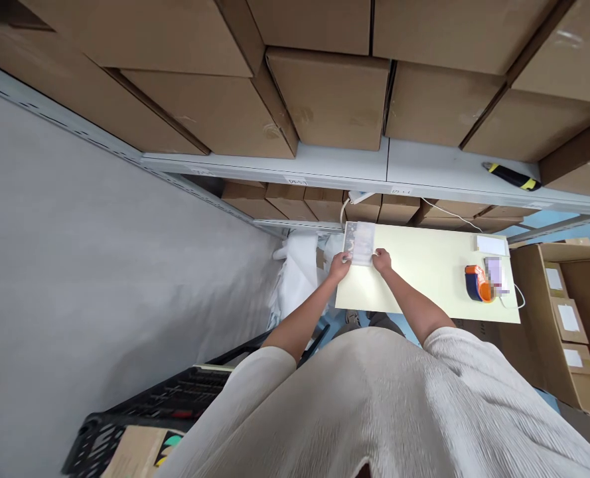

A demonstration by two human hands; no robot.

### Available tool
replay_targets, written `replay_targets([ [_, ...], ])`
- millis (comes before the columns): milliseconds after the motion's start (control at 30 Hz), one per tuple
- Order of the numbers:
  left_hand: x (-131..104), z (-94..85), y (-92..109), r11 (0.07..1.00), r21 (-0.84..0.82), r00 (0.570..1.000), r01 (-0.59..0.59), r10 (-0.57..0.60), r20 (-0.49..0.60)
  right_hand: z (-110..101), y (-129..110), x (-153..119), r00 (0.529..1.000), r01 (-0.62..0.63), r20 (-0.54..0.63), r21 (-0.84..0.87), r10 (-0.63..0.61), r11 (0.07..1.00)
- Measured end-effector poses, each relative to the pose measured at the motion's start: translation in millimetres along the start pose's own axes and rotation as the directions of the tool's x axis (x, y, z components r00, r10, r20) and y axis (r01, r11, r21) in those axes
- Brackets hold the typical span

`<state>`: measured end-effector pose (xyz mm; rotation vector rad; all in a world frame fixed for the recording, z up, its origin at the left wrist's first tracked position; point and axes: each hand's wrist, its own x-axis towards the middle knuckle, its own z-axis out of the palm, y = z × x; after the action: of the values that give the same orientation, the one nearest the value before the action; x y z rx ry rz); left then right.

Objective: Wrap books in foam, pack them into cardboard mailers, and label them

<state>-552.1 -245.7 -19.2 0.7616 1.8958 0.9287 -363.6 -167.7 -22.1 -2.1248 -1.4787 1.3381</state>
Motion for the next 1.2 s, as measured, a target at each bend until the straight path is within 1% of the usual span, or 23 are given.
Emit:
replay_targets([
  [100,-18,-8.3,-2,0.999,0.052,0.999,-0.016,0.014,0.029,-8,10,-21,0.999,0.019,-0.046,0.021,-0.018,1.0],
  [200,-42,-13.7,-4,0.996,0.088,0.998,-0.021,0.016,0.059,-16,22,-46,0.996,0.035,-0.089,0.041,-0.031,0.999],
  [300,-66,-13.4,-7,0.996,0.085,0.996,-0.028,0.02,0.089,-24,34,-70,0.993,0.051,-0.11,0.051,-0.045,0.997],
  [400,-87,-10.6,-8,0.998,0.047,0.994,-0.047,0.043,0.096,-33,41,-87,0.991,0.08,-0.115,0.042,-0.074,0.996],
  [567,-113,-10.9,-6,0.997,-0.006,0.995,-0.072,0.072,0.073,-44,43,-99,0.982,0.173,-0.089,0.04,-0.169,0.984],
  [700,-132,-11.9,-3,0.997,-0.021,0.997,-0.072,0.071,-0.01,-46,39,-101,0.959,0.283,-0.023,0.066,-0.282,0.957],
  [800,-149,-6.6,-1,0.995,-0.037,0.991,-0.087,0.083,-0.1,-49,40,-102,0.927,0.37,0.038,0.047,-0.372,0.928],
  [867,-163,0.9,-2,0.995,-0.048,0.983,-0.087,0.078,-0.164,-53,44,-104,0.896,0.436,0.086,0.023,-0.436,0.9],
  [967,-189,14.8,-7,0.995,-0.063,0.967,-0.078,0.06,-0.248,-61,56,-110,0.839,0.526,0.173,-0.006,-0.517,0.851],
  [1033,-211,21.5,-12,0.993,-0.073,0.947,-0.094,0.066,-0.314,-63,64,-116,0.802,0.571,0.229,-0.023,-0.552,0.821],
  [1100,-235,23.2,-18,0.991,-0.06,0.917,-0.124,0.091,-0.388,-60,69,-127,0.761,0.614,0.285,-0.028,-0.583,0.789],
  [1200,-276,15.7,-29,0.99,0.006,0.871,-0.144,0.13,-0.474,-44,70,-151,0.682,0.676,0.381,-0.001,-0.625,0.737],
])
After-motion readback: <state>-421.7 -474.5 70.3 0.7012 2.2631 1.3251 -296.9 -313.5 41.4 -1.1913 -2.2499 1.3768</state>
